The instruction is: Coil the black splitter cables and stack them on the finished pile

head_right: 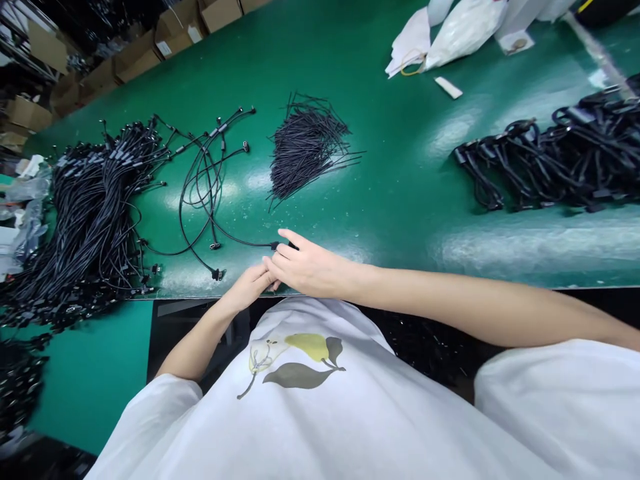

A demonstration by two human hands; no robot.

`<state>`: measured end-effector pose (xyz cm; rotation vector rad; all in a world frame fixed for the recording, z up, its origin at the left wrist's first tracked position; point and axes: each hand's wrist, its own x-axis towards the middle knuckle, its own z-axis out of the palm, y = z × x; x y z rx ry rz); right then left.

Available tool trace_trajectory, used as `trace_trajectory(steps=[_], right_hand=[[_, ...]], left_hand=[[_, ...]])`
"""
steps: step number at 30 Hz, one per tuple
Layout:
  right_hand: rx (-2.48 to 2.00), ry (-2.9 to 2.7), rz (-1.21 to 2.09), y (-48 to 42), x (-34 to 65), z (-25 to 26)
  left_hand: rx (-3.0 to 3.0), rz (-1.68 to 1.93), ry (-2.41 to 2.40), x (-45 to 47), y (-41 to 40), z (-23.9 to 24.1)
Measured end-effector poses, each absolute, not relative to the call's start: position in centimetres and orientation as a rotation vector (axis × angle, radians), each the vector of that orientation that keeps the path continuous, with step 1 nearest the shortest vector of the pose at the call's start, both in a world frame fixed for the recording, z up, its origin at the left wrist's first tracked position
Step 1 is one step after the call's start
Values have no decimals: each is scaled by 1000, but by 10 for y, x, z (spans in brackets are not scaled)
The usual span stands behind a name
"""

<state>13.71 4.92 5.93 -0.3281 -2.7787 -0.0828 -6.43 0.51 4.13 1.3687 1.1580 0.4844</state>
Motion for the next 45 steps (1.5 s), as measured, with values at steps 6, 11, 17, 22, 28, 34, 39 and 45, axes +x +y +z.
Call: trace_trajectory(steps=[6,11,17,22,28,34,39,45], right_hand=[[-244,-2835,-502,54,142,50],[-172,-2766,-620,68,148,52],[-229,-2712,-653,72,151,55],[-230,-2781,-474,71,150,63],[-267,-2770,27,72,149,63],[-262,-2825,-217,71,142,54],[-235,-2810,-415,65,142,53],[-240,-2858,-311,51,147,53]], left_hand=[[1187,446,1014,-59,6,42],[1471,549,1132,-72,-3,46],[1827,525,1337,-82,-6,55],[1363,602,1269,-76,5,53],[1399,510,1279,-69,4,54],[1517,521,1194,-61,3,62],[1746,225,1178,-59,2,71],[1598,261,1154,-58,-4,59]])
